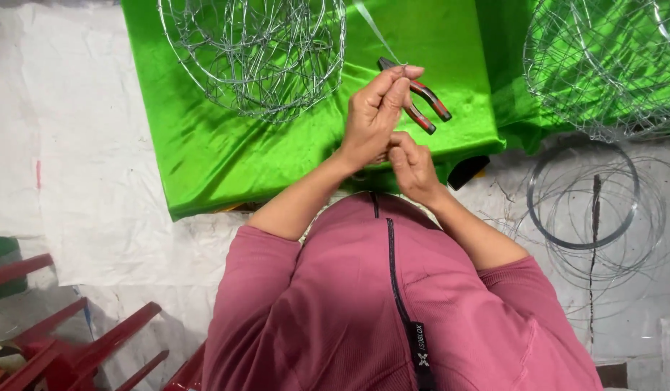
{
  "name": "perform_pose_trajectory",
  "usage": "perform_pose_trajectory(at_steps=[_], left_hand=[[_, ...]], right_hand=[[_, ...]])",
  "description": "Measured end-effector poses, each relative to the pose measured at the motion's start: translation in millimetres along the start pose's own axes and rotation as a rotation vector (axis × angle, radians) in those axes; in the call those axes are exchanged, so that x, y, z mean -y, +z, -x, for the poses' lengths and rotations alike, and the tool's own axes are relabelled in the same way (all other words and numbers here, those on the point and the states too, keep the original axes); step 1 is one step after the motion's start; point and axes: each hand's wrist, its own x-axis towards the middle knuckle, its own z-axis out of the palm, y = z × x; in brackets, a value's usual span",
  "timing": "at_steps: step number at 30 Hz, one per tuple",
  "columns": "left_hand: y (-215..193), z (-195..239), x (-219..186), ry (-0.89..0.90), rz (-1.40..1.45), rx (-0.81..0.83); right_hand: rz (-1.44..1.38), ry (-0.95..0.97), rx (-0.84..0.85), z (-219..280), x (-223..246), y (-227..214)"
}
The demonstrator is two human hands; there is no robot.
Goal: The person is assembling a spherical wire mesh structure by hand, twisting individual wires together and using pliers to tighten and cut the wire.
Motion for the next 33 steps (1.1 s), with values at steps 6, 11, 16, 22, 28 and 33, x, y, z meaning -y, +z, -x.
perform_pose_trajectory(at_steps=[6,11,16,22,28,33], left_hand=[[-26.0,0.6,-26.3,-0.127,0.017,0.195],[-35.4,4.0,-21.1,-0.124,0.046,0.242],[-36.4,22.3,-47.3,0.069,-0.19,0.167],[-49.6,35.9,-67.6,-0.001,-0.318,0.191],[-44.3,42.7,-71.9,0.101,-0.609,0.14],[-32.4,61.7,-67.4,0.116,-0.346,0.2]], right_hand=[[0.73,0.008,-0.037,-47.6,-25.6,-47.6],[1.131,0.219,0.127,-52.3,-55.9,-45.0],[1.089,0.298,0.123,-61.3,-59.4,-48.6],[0.783,0.299,0.019,-64.9,-84.8,-80.2],[-0.576,0.469,-0.121,-33.5,-90.6,-92.8],[-0.739,0.474,-0.001,-22.4,-21.5,-66.7]])
